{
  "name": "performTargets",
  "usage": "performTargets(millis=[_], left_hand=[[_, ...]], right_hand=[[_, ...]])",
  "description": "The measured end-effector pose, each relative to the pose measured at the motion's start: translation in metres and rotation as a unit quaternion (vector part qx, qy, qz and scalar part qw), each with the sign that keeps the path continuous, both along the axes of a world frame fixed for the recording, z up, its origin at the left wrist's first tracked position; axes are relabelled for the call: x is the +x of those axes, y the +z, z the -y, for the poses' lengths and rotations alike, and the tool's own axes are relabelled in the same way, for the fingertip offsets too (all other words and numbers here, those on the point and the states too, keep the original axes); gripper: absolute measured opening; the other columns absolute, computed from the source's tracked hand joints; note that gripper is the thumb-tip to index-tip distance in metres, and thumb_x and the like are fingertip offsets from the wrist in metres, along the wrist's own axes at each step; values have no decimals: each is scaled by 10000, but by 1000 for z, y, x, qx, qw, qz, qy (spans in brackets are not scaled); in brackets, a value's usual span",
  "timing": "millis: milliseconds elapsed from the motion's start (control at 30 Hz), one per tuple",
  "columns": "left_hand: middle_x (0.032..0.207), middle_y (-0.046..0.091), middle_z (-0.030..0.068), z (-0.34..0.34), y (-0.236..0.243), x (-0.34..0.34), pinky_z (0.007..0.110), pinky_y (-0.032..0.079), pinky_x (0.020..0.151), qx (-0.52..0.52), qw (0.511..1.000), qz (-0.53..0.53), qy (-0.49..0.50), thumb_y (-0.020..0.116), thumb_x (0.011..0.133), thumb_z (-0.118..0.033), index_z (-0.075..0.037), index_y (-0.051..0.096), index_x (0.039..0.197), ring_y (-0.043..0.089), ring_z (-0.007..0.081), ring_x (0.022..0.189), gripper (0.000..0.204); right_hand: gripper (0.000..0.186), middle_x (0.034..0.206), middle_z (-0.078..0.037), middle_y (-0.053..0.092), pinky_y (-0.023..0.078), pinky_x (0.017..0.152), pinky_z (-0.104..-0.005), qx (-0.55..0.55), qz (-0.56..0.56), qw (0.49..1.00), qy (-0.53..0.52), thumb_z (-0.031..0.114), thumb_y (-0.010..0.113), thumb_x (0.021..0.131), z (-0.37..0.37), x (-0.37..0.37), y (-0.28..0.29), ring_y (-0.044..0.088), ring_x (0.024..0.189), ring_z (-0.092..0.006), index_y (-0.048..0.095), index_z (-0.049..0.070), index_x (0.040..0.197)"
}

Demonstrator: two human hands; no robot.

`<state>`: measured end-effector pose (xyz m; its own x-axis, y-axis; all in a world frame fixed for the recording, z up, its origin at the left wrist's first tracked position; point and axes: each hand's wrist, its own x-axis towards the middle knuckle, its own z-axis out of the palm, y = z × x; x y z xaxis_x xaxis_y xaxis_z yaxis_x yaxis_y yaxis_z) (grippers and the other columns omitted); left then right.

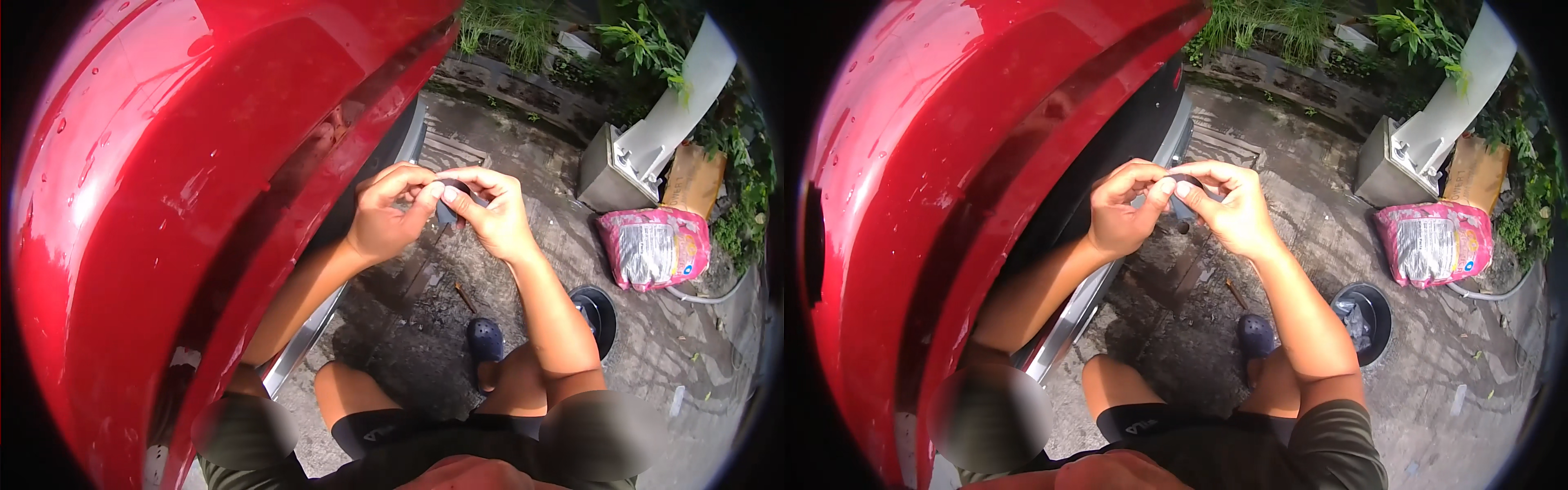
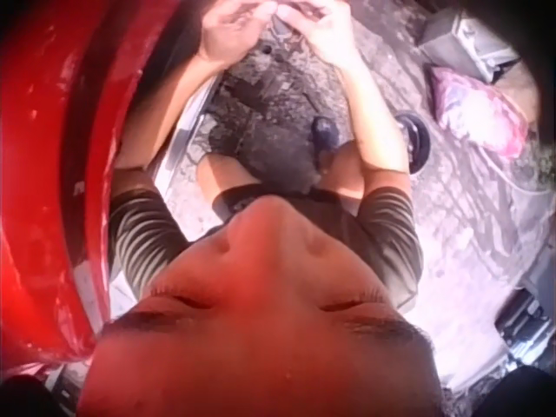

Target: The person wets sandpaper in a bucket of water and sands the bumper of a car by hand, repeatedly folding and re-wetting the sandpaper.

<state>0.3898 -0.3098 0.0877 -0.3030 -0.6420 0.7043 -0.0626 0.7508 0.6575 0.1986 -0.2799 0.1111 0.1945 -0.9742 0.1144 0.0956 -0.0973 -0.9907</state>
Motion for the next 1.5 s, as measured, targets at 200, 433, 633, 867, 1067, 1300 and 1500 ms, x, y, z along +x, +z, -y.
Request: performTargets(millis=[200,433,633,867,1067,1300,1500], left_hand=[[908,665,59,2,-7,-4,222,530,656,60,995,-71,-22,674,936,31,32,648,1006,653,78,769,74],[832,686,52,1,7,-11,234,531,623,7,994,-48,100,731,893,-9,5,662,935,659,80,691,82],[818,692,60,1,8,-11,244,538,621,-3,992,-18,127,739,890,-31,4,661,928,670,98,686,94],[863,701,42,1,-1,-11,241,548,675,-6,996,-46,78,711,922,-26,12,660,979,675,85,767,85],[993,678,42,-3,-8,-5,225,527,793,148,981,-115,-56,693,947,-35,16,640,1024,663,88,900,106],[955,629,32,0,-3,-6,220,489,746,88,994,-67,-1,676,964,-54,-9,637,1009,594,63,865,75],[986,556,41,-1,2,-5,228,443,710,17,997,-67,38,672,975,-122,-19,629,1067,532,88,810,144]], right_hand=[[323,1117,-89,711,496,981,-337,-133,-4,991,28,88,758,872,9,-2,-10,645,1079,-168,668,-7,1168],[447,1365,-174,608,459,1041,-364,-75,164,981,77,328,582,940,8,-3,-10,589,1237,-239,629,-3,1237],[366,1226,-130,657,517,941,-313,-33,196,978,58,296,490,1041,15,-4,-20,651,1030,-198,651,-13,1155],[263,1060,-52,667,514,914,-273,-54,141,987,49,43,729,917,14,5,-24,621,999,-107,626,-6,1154],[229,1038,-33,671,507,909,-268,-104,111,988,-11,41,732,914,14,8,-29,628,983,-105,668,-8,1128],[230,987,-57,684,539,820,-289,-152,111,982,-19,89,720,929,17,15,-37,650,906,-124,660,21,1140],[223,919,-109,707,541,564,-285,-1,250,968,20,140,694,965,7,29,-10,665,684,-152,633,1,1130]])
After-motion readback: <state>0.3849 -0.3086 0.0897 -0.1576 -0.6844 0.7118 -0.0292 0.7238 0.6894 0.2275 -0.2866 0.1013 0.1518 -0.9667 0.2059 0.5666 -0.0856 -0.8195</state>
